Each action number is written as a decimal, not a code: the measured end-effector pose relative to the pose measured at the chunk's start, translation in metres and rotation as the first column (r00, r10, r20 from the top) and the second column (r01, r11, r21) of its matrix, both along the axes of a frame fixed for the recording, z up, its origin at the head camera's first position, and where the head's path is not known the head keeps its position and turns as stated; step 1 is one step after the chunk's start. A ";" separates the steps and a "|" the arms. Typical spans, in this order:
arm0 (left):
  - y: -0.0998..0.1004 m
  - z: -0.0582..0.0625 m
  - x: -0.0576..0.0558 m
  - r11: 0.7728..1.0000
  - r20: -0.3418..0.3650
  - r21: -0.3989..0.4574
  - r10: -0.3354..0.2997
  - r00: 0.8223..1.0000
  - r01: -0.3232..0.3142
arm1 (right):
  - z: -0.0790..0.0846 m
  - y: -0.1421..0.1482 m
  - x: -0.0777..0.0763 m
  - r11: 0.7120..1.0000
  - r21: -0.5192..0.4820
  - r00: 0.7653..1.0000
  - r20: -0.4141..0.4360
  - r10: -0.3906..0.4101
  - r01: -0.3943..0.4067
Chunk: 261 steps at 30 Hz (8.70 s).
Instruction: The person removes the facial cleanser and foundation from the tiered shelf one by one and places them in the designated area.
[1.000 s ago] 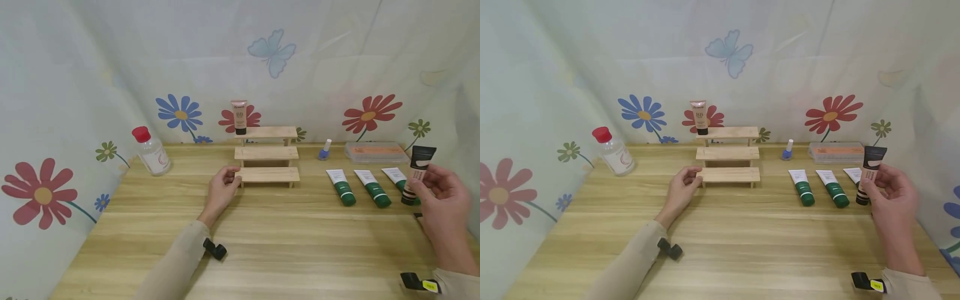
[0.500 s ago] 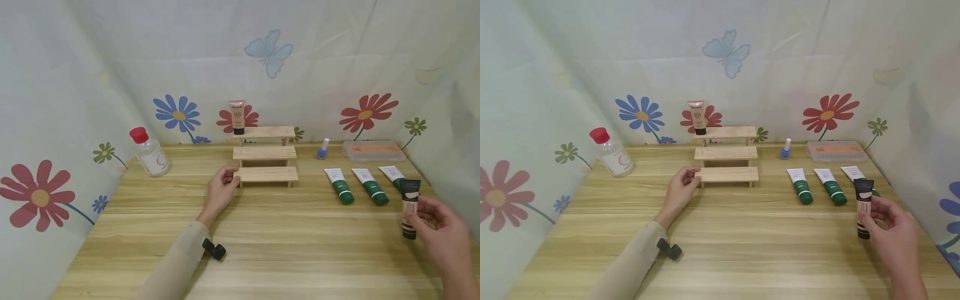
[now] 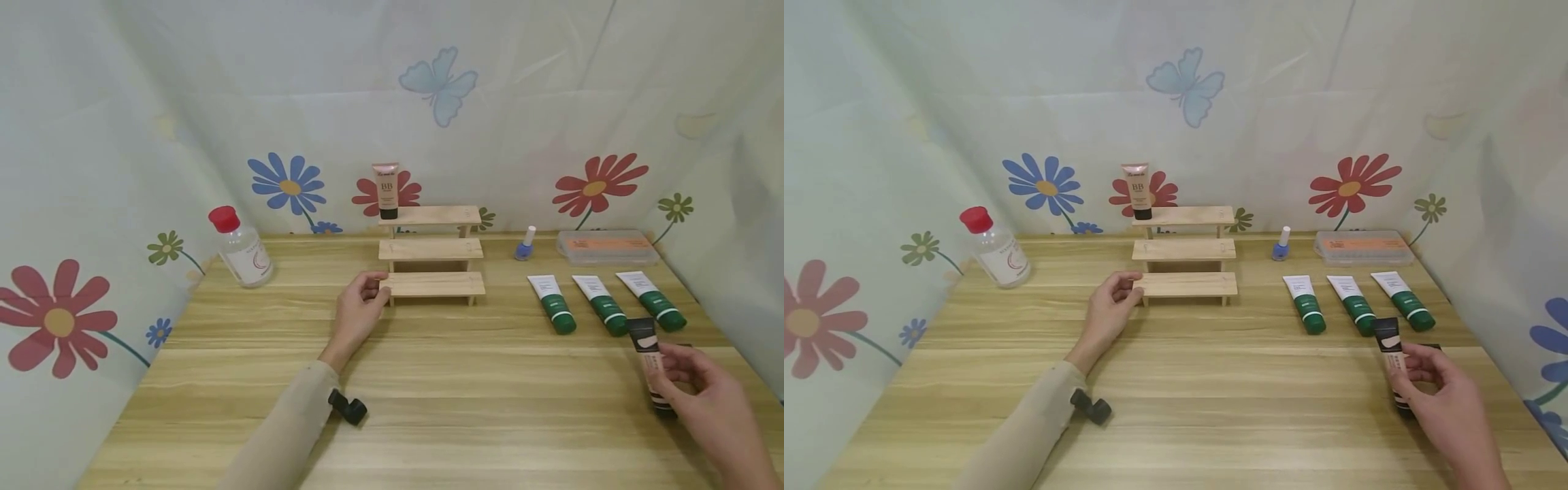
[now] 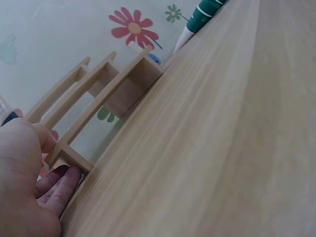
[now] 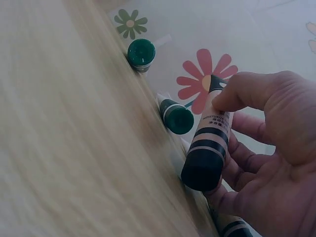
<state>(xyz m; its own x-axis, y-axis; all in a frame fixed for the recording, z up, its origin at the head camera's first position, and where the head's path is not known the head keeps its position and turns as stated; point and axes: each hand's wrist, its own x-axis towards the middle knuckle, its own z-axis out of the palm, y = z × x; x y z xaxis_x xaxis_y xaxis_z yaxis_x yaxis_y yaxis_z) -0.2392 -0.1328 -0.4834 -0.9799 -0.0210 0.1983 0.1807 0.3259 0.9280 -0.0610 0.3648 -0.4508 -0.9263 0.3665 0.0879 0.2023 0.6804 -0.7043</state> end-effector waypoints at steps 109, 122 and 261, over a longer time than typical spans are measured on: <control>-0.001 0.001 0.003 1.000 -0.023 0.023 -0.017 1.000 0.017 | 0.096 -0.326 -0.266 0.632 -0.411 0.721 -0.589 0.366 -0.657; 0.002 0.001 0.001 0.999 -0.025 0.036 -0.020 0.999 0.021 | 0.096 -0.339 -0.274 0.632 -0.410 0.728 -0.564 0.391 -0.657; 0.000 -0.004 0.000 1.000 -0.006 0.020 -0.005 1.000 0.005 | 0.007 -0.051 -0.015 0.956 -0.133 0.931 0.226 0.286 -0.262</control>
<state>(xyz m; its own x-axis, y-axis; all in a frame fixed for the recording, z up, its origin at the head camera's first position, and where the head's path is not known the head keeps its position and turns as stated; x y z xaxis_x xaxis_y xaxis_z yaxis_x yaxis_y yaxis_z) -0.2390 -0.1328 -0.4875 -0.9788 -0.0203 0.2040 0.1881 0.3068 0.9330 -0.0759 0.3133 -0.4433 -0.9807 0.0907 -0.1731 0.1892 0.6625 -0.7248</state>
